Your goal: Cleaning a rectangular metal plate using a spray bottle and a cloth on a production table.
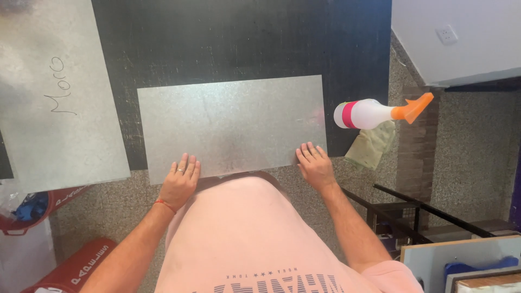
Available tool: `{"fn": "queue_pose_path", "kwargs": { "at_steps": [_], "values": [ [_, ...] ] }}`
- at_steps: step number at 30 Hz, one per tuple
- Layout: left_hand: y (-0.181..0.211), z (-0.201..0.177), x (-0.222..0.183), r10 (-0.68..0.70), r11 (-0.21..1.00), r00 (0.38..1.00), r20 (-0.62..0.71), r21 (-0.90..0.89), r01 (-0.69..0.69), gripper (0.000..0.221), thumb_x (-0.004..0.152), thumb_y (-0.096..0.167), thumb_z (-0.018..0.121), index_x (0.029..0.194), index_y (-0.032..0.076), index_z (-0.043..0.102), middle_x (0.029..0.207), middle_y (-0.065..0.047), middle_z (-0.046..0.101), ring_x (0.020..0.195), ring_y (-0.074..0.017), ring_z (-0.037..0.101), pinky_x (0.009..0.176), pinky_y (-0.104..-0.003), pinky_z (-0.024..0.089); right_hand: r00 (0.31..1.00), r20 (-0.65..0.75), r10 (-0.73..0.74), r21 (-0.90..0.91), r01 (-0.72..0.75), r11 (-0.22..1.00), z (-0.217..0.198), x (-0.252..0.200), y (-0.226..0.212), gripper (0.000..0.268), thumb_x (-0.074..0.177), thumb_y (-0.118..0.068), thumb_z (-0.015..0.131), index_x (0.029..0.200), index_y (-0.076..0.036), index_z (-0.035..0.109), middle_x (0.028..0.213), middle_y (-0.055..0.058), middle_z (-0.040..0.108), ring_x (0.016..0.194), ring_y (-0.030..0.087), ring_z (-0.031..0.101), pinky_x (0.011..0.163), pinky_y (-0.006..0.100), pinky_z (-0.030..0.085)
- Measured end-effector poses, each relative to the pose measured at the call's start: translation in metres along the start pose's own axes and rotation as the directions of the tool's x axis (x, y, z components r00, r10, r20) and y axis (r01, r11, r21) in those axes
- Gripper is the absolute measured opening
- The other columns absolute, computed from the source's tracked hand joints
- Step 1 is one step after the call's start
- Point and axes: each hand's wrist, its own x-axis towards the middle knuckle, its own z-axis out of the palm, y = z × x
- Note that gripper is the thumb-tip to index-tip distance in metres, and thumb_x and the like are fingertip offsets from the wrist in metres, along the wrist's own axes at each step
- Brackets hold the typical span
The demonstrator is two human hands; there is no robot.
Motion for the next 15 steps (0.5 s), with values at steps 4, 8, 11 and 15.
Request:
{"fn": "queue_pose_path", "kwargs": {
  "at_steps": [4,8,11,15],
  "values": [
    [-0.028,-0.056,0.007,-0.007,0.999,1.000,0.012,-0.038,0.008,0.042,0.097,0.013,0.068,0.137,0.015,0.080,0.143,-0.014,0.081,0.137,-0.0363,0.076,0.104,-0.051,0.065,0.993,-0.098,-0.067,0.043,0.072,0.997,-0.051,0.003,0.018,0.045,0.099,-0.038,0.077,0.140,-0.022,0.080,0.144,0.010,0.080,0.139,0.031,0.073,0.118,0.050,0.057],
    [-0.081,-0.147,0.054,-0.127,0.990,0.992,-0.024,-0.066,0.125,0.034,0.101,0.013,0.066,0.126,0.029,0.081,0.126,0.004,0.084,0.125,-0.0218,0.080,0.104,-0.038,0.065,0.978,-0.187,-0.093,0.089,0.111,0.990,-0.166,0.059,0.047,0.027,0.107,-0.029,0.072,0.130,-0.024,0.084,0.131,0.001,0.086,0.125,0.024,0.080,0.109,0.042,0.062],
    [-0.118,-0.194,0.094,-0.219,0.975,0.966,-0.137,-0.054,0.214,0.035,0.100,0.008,0.069,0.116,0.036,0.083,0.112,0.012,0.086,0.113,-0.0145,0.084,0.099,-0.033,0.066,0.963,-0.265,-0.054,0.053,0.070,0.996,-0.224,0.103,0.065,0.017,0.108,-0.025,0.075,0.121,-0.026,0.087,0.119,-0.005,0.087,0.113,0.018,0.083,0.106,0.038,0.064],
    [-0.153,-0.207,0.121,-0.248,0.968,0.956,-0.156,-0.064,0.241,0.031,0.092,0.012,0.078,0.111,0.035,0.086,0.106,0.013,0.087,0.110,-0.0103,0.085,0.104,-0.030,0.066,0.943,-0.334,0.008,0.042,0.007,0.999,-0.228,0.132,0.088,0.006,0.105,-0.033,0.089,0.110,-0.033,0.088,0.106,-0.012,0.086,0.101,0.014,0.084,0.105,0.034,0.065]
  ]
}}
